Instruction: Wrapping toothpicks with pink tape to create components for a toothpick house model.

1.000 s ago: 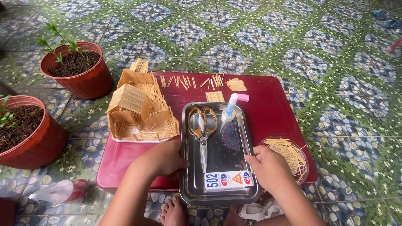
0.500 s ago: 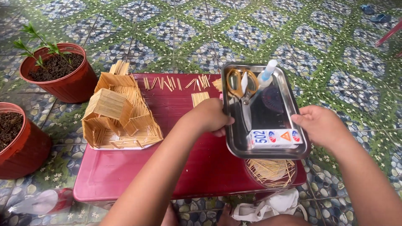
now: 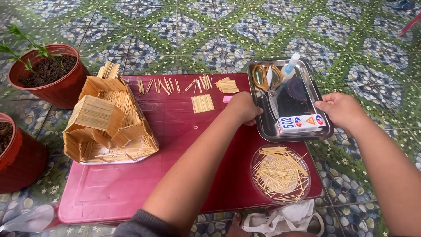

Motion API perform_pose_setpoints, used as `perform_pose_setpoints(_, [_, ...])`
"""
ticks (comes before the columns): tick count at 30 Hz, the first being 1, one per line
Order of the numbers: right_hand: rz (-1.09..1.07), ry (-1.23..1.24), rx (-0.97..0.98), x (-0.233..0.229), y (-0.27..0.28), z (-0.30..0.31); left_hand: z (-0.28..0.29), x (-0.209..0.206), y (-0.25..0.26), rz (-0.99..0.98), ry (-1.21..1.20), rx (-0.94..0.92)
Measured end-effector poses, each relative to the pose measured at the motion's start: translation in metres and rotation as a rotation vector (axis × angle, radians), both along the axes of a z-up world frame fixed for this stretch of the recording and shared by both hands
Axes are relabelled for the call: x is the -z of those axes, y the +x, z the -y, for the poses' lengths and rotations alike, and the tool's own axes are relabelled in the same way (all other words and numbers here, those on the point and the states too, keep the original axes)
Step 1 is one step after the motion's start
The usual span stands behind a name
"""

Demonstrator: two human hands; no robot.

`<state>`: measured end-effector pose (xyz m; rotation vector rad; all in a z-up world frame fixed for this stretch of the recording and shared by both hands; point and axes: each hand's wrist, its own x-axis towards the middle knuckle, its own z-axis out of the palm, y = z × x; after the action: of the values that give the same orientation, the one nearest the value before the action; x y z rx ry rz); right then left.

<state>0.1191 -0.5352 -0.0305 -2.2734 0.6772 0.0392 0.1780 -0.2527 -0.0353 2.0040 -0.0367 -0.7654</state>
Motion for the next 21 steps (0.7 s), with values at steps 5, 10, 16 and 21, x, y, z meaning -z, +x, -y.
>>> perform_pose_setpoints(5, [-0.056, -0.077, -0.020, 0.017, 0.007, -0.001, -0.002, 0.011, -0.003, 0.009, 0.077, 0.015])
perform_pose_setpoints(10, [-0.026, -0.008, -0.034, 0.024, 0.003, -0.006, -0.009, 0.027, 0.000, 0.010, 0.025, -0.025])
perform_pose_setpoints(16, [-0.069, 0.007, -0.010, 0.018, -0.008, -0.028, -0.021, 0.021, -0.012, -0.014, 0.061, -0.054])
perform_pose_setpoints(21, [-0.097, 0.048, -0.005, 0.002, -0.017, -0.055, -0.036, 0.009, -0.023, -0.036, 0.062, -0.083])
